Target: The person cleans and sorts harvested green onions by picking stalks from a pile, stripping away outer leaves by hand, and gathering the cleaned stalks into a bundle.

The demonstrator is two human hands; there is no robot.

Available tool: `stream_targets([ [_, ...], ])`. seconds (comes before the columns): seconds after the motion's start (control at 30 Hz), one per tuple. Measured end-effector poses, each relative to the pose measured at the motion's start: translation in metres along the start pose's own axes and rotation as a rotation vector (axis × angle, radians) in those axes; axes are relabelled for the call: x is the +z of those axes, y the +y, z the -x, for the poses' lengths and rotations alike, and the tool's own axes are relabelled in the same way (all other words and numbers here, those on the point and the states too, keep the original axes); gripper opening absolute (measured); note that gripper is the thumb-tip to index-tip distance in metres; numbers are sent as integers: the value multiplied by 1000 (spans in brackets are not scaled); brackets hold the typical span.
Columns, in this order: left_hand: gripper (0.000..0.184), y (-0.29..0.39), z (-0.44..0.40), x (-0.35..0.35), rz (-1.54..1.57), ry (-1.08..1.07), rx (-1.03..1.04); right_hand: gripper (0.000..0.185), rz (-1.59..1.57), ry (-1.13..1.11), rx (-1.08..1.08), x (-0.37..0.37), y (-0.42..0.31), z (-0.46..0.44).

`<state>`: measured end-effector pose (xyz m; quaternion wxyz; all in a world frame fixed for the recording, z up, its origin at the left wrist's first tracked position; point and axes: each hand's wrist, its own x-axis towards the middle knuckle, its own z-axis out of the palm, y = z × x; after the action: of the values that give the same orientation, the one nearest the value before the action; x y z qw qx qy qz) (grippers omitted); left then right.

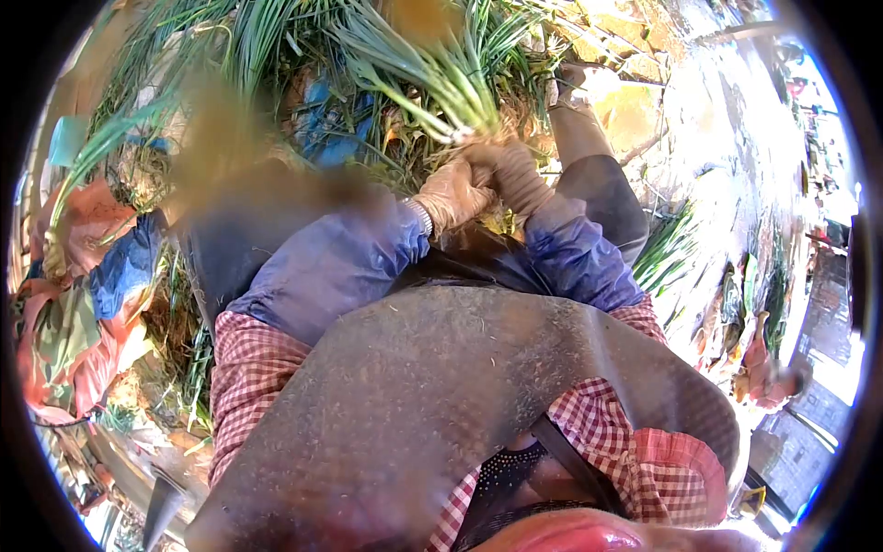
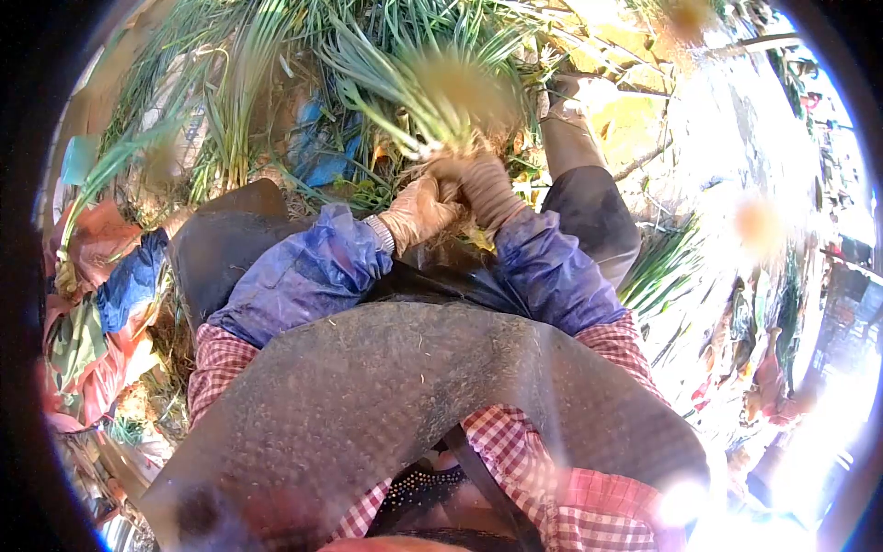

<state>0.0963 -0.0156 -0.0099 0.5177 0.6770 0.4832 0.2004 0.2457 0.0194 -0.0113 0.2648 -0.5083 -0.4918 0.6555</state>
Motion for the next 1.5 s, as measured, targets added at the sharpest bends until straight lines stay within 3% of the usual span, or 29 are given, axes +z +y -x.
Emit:
stream_targets([
  [0.03, 55, 26, 14, -12, 107, 25, -25, 35, -179, 5, 35, -11, -6, 0],
  [0.07, 59, 20, 11, -4, 166, 166, 233, 25, -359, 17, 69, -23, -12, 0],
  [0.13, 58, 26, 16, -3, 322, 267, 314, 32, -615, -124, -6, -37, -37, 16],
  [0.2, 32, 31, 19, -10, 659, 422, 108, 38, -732, -93, -30, -54, -42, 22],
  [0.27, 26, 19, 10, -33, 649, 498, -261, 36, -760, -7, 10, -57, -50, 39],
  [0.33, 25, 3, -5, -42, 782, 508, -271, 35, -762, 69, 59, -58, -57, 52],
  [0.4, 24, -3, -14, -45, 909, 521, -279, 35, -773, 0, 5, -64, -45, 49],
  [0.5, 43, -6, -25, -42, 1105, 143, -234, 35, -796, -115, -57, -51, -49, 62],
  [0.53, 43, -6, -25, -36, 1106, 147, -235, 35, -805, -158, -66, -38, -58, 72],
  [0.57, 44, 6, -20, -30, 1131, 25, -225, 34, -720, -40, -100, -21, -71, 83],
  [0.63, 46, 8, -21, -25, 1177, -293, -168, 34, -722, -48, -81, -29, -59, 74],
  [0.67, 39, 13, -19, -23, 1139, -335, -139, 33, -694, -35, -80, -28, -59, 75],
  [0.73, 32, 26, -20, -17, 784, -213, -117, 32, -638, -8, -76, -24, -61, 77],
  [0.77, 26, 29, -15, -14, 540, -75, 93, 32, -692, 13, -115, -21, -63, 81],
  [0.83, 24, 25, -19, -7, 644, -40, 195, 30, -824, -49, -92, -34, -54, 70],
  [0.87, 20, 31, -10, -4, 498, -18, 281, 29, -898, -129, -23, -50, -44, 57],
  [0.9, 17, 38, -2, -2, 347, 16, 366, 30, -964, -26, -34, -54, -39, 53],
  [0.93, 16, 44, 7, 1, 204, 62, 445, 31, -987, -80, -101, -60, -38, 53],
  [1.0, 19, 21, 1, 16, 127, -305, 383, 34, -1036, -195, -232, -58, -52, 58],
  [1.07, 26, 22, 9, 7, -332, -541, 211, 38, -989, -86, -157, -62, -63, 66],
  [1.1, 32, 28, 16, -12, -410, -617, 146, 40, -964, -31, -118, -63, -66, 69],
  [1.13, 45, 18, 15, -21, -476, -592, 175, 42, -940, 22, -79, -65, -68, 71],
  [1.2, 56, -14, 4, -29, -616, -292, 154, 44, -916, 75, -40, -66, -71, 75],
  [1.27, 65, -25, -10, -41, -562, -153, -20, 48, -774, -20, -118, -68, -73, 77],
  [1.33, 65, 3, -6, -59, -548, -192, -121, 41, -636, -23, -116, -66, -78, 79],
  [1.37, 65, 4, -5, -60, -549, -214, -107, 38, -148, -1, -199, -82, -71, 72],
  [1.47, 60, 11, 5, -70, -595, -289, -18, 27, 403, 89, -113, -98, -94, 76],
  [1.5, 55, 22, 10, -77, -652, -235, -72, 29, 552, 111, -101, -110, -108, 79],
])
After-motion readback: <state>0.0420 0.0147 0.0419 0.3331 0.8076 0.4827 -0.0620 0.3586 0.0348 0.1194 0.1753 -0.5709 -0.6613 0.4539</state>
